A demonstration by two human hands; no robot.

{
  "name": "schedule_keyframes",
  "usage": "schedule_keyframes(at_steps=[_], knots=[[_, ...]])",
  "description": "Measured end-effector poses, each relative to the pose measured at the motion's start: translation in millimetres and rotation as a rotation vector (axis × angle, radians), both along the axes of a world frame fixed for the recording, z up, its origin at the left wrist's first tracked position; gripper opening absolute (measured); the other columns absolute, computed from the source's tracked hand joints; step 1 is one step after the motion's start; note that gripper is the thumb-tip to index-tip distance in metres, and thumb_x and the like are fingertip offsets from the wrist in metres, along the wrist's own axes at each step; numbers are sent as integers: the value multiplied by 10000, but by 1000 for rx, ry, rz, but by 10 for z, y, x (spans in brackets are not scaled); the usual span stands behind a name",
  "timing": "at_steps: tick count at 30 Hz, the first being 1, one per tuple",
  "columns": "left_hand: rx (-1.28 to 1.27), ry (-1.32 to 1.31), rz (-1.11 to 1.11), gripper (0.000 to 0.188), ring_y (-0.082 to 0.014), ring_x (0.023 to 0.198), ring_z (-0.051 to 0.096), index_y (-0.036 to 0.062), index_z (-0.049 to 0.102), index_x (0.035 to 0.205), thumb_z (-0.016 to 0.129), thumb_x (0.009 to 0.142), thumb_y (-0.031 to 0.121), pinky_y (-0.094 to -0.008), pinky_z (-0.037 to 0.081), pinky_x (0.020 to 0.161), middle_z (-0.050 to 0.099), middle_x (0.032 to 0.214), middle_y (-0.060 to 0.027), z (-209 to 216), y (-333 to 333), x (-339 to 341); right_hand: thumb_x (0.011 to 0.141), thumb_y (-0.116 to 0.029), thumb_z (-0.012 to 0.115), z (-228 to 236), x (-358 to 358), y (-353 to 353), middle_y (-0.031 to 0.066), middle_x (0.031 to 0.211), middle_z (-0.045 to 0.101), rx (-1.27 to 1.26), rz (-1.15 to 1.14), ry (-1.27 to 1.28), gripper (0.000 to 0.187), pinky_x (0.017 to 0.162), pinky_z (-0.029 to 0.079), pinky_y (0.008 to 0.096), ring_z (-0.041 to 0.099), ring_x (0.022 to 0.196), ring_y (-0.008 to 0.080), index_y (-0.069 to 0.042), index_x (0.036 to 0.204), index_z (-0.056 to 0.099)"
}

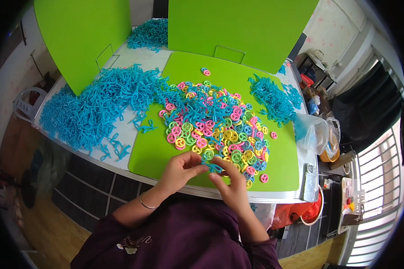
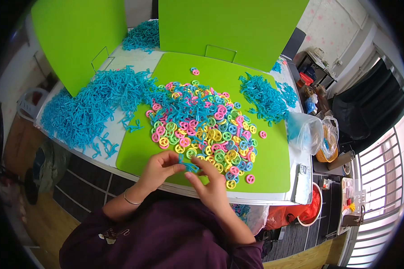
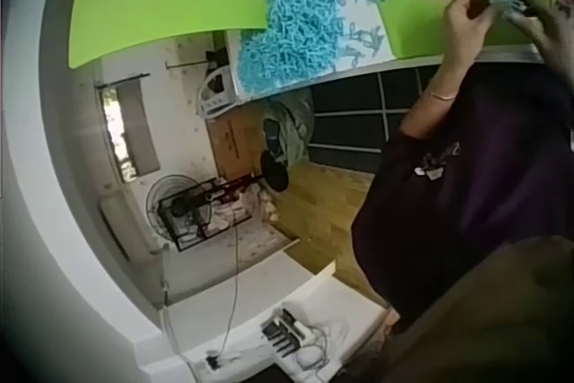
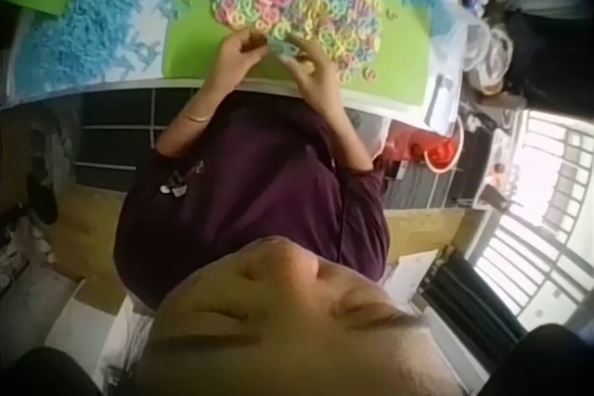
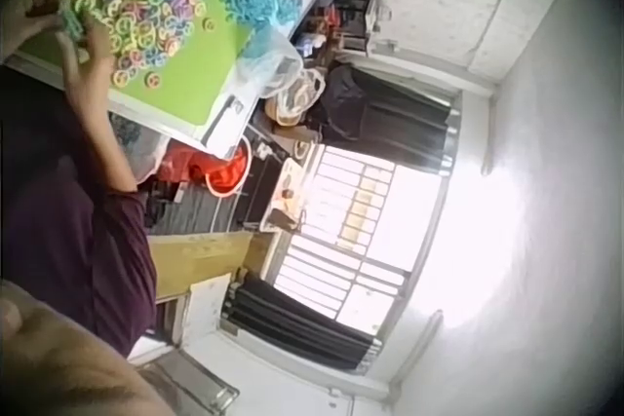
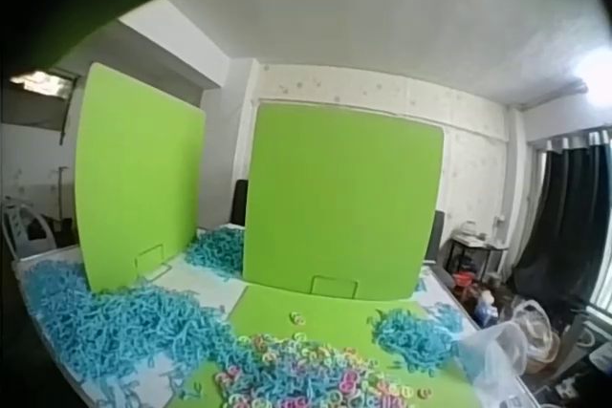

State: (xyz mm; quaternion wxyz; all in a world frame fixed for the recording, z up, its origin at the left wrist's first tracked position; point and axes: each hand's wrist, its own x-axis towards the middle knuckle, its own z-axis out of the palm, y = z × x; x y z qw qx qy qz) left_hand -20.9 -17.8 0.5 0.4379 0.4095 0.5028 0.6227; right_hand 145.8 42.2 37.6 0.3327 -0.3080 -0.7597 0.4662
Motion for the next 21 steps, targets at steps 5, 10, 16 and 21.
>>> schedule_keyframes(at_steps=[5,10,16,21], knots=[[57,246,-21,221,-108,757,571,75,645,1049,676,833,109,-229,456,652,617,831,-25,108,10,57,886,-69,599,-239,-174,38,98,1091,644,-62,1,287,204,832,476,283,590,1008,173,-11,1075,645],[250,1010,278,280,-217,869,569,103,655,1083,683,805,120,-314,469,736,596,940,-71,199,181,10,899,-70,597,-94,-2,148,61,822,671,-163,-248,330,186,689,468,201,615,748,94,28,1052,632],[223,1225,258,254,-263,848,560,91,662,1017,695,768,122,-371,458,725,592,909,-72,104,258,0,917,-103,583,-180,138,246,33,826,645,-150,-199,164,233,647,441,192,567,733,61,5,1123,594],[-29,295,31,149,-121,697,588,56,634,962,664,852,151,-247,486,647,616,811,-2,150,212,-32,915,-174,600,-233,172,291,17,831,623,-408,35,199,229,657,446,218,551,733,74,-17,1080,576]])
